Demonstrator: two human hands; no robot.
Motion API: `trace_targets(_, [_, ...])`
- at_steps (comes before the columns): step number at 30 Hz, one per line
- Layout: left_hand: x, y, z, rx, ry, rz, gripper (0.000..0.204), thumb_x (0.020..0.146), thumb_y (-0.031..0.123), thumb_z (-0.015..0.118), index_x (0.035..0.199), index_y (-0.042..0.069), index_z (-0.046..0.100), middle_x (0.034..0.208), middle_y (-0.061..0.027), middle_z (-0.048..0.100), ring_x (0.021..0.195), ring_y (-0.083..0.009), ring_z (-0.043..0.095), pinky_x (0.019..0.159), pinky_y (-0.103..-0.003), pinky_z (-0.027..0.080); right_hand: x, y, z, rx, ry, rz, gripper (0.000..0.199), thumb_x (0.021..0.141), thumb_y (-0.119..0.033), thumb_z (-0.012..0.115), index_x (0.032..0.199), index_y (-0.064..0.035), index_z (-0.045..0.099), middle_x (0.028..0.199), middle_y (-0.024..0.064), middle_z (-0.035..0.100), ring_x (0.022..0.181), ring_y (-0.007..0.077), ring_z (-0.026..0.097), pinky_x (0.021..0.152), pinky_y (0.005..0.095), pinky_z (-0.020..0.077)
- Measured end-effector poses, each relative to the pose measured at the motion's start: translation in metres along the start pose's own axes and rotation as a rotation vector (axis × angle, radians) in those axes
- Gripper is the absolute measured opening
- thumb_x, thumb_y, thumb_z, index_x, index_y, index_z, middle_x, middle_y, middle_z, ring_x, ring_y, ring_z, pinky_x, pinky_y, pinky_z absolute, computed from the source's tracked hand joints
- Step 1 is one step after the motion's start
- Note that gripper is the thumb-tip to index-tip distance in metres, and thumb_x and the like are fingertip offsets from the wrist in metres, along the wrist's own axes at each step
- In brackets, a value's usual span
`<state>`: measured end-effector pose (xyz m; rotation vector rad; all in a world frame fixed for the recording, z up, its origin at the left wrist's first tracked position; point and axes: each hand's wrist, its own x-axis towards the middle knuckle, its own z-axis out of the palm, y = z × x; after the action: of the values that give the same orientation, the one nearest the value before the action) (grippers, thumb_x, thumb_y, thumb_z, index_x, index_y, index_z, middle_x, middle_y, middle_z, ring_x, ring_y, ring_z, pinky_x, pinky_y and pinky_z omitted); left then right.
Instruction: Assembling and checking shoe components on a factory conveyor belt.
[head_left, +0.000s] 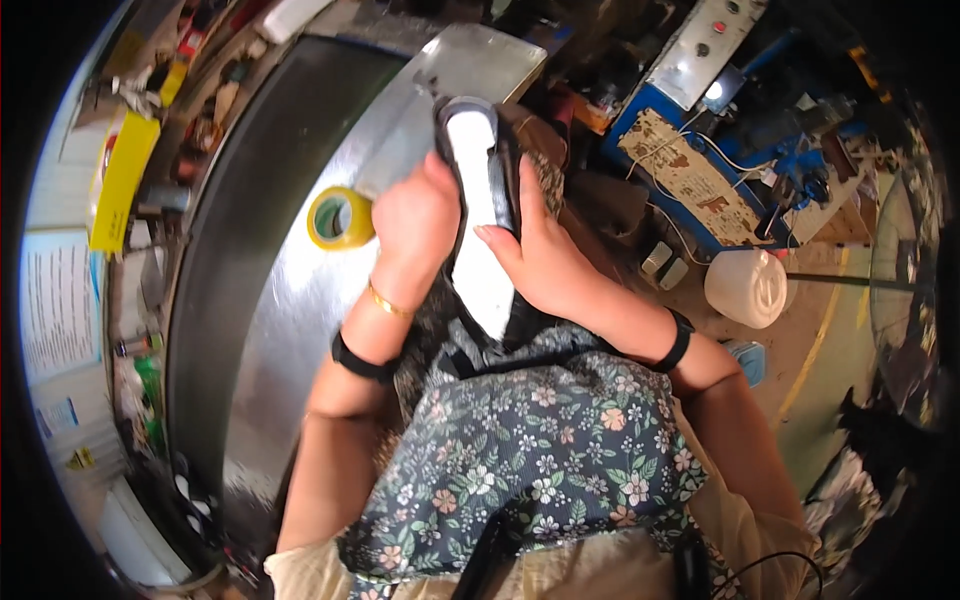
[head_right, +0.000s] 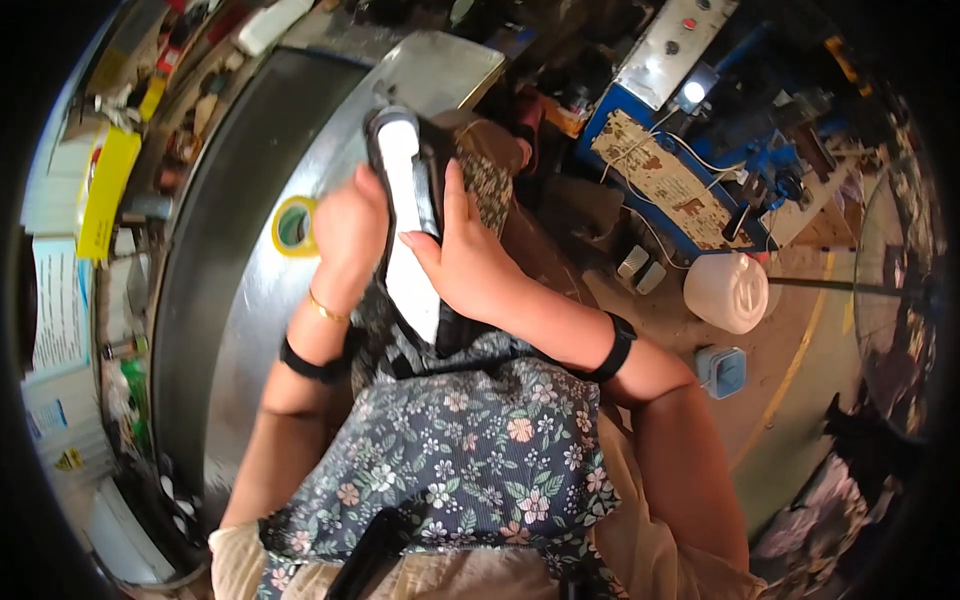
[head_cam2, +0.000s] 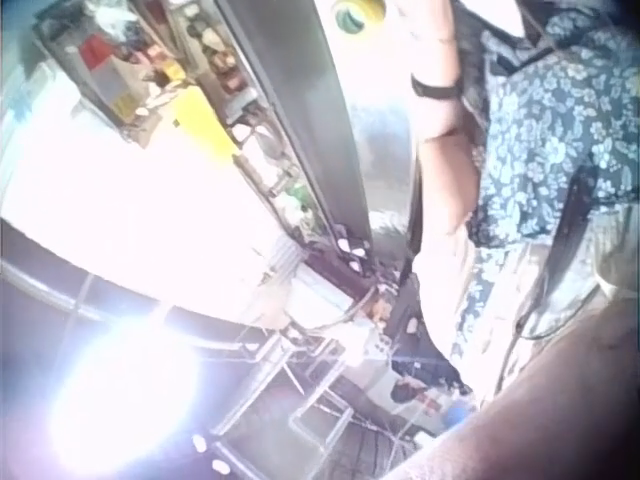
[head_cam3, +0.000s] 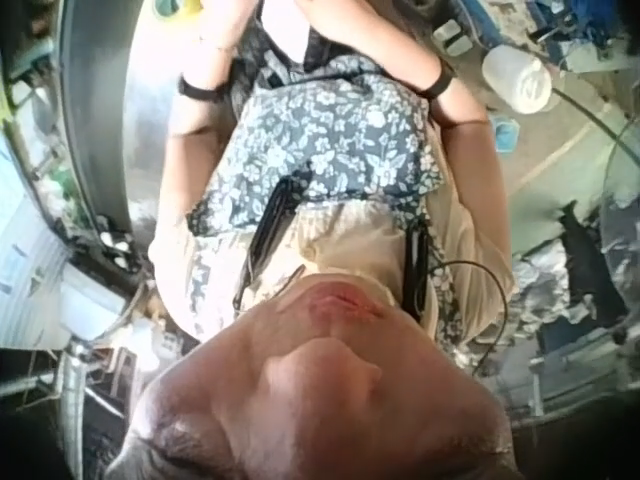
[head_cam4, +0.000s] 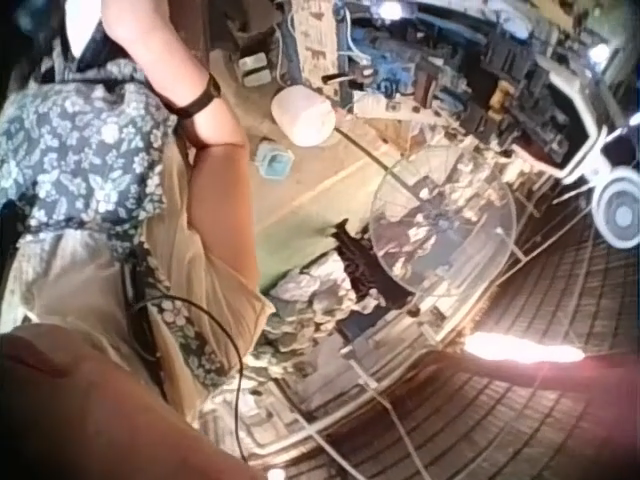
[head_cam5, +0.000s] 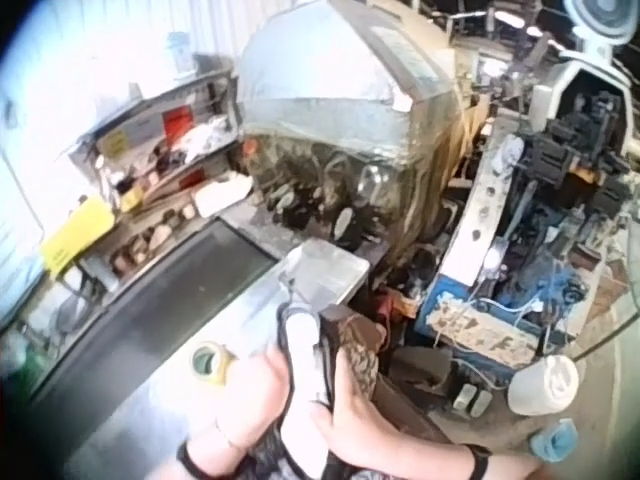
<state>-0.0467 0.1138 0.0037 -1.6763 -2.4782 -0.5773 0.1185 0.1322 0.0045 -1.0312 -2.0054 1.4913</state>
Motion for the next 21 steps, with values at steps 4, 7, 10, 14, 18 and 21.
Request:
trace_targets(4, [0.017,-0.002,0.009,0.247,0.274,0.324,0.031,0.098,0.024,0.048,0.072,0.009,0.055,0.054,-0.0062,0.06,0.044,-0.0293,0.059,0.042,-0.04,0.049,0.002,0.023,0.024,-0.127,0.212,-0.15,0.087,0.095,-0.025,0.059,0.149,0.0107,0.001,0.145,0.0429,0.024,0.13,0.054,0.038,0.108,0.0464,0.0369])
trace_targets(7, [-0.013,-0.044,0.015,-0.904,-0.38,0.15,0.044,0.102,0.031,0.038,0.118,-0.006,0.057,0.101,-0.0282,0.067,0.091,-0.0457,0.065,0.084,-0.047,0.053,-0.006,0.032,0.017,0.142,0.106,-0.264,0.08,0.098,-0.019,0.055,0.15,0.0094,0.001,0.15,0.0329,0.028,0.139,0.0391,0.034,0.113,0.04,0.0297])
trace_targets(10, [-0.06,-0.023,0.004,-0.435,-0.353,0.008,0.051,0.102,0.033,0.037,0.127,-0.01,0.051,0.112,-0.0296,0.064,0.102,-0.0479,0.061,0.093,-0.048,0.049,-0.006,0.041,0.022,0.08,0.223,-0.309,0.078,0.098,-0.017,0.053,0.151,0.0076,0.001,0.148,0.0318,0.033,0.137,0.0399,0.038,0.111,0.0411,0.0318])
trace_targets(14, [-0.059,-0.003,0.011,-0.548,-0.132,-0.047,0.055,0.103,0.037,0.037,0.133,-0.008,0.047,0.115,-0.0271,0.063,0.105,-0.0438,0.061,0.095,-0.043,0.047,-0.008,0.044,0.024,-0.014,0.286,-0.343,0.077,0.097,-0.016,0.054,0.15,0.0082,0.003,0.144,0.036,0.035,0.132,0.046,0.041,0.107,0.0433,0.036])
trace_targets(18, [-0.036,0.002,0.023,-1.457,-0.14,-0.065,0.064,0.105,0.048,0.029,0.142,-0.002,0.042,0.141,-0.0179,0.048,0.132,-0.0263,0.044,0.113,-0.037,0.029,-0.011,0.051,0.006,-0.033,0.123,-0.442,0.08,0.097,-0.017,0.053,0.15,0.01,-0.002,0.148,0.0366,0.026,0.139,0.0451,0.032,0.113,0.0434,0.0276])
trace_targets(21, [0.01,0.0,0.01,-1.945,-0.551,-0.335,0.072,0.101,0.059,0.031,0.136,-0.001,0.05,0.124,-0.015,0.062,0.115,-0.0234,0.06,0.103,-0.035,0.045,-0.039,0.055,0.001,-0.265,-0.03,-0.384,0.091,0.099,-0.03,0.053,0.148,0.0097,-0.012,0.155,0.0344,0.011,0.145,0.0403,0.021,0.116,0.0417,0.0226])
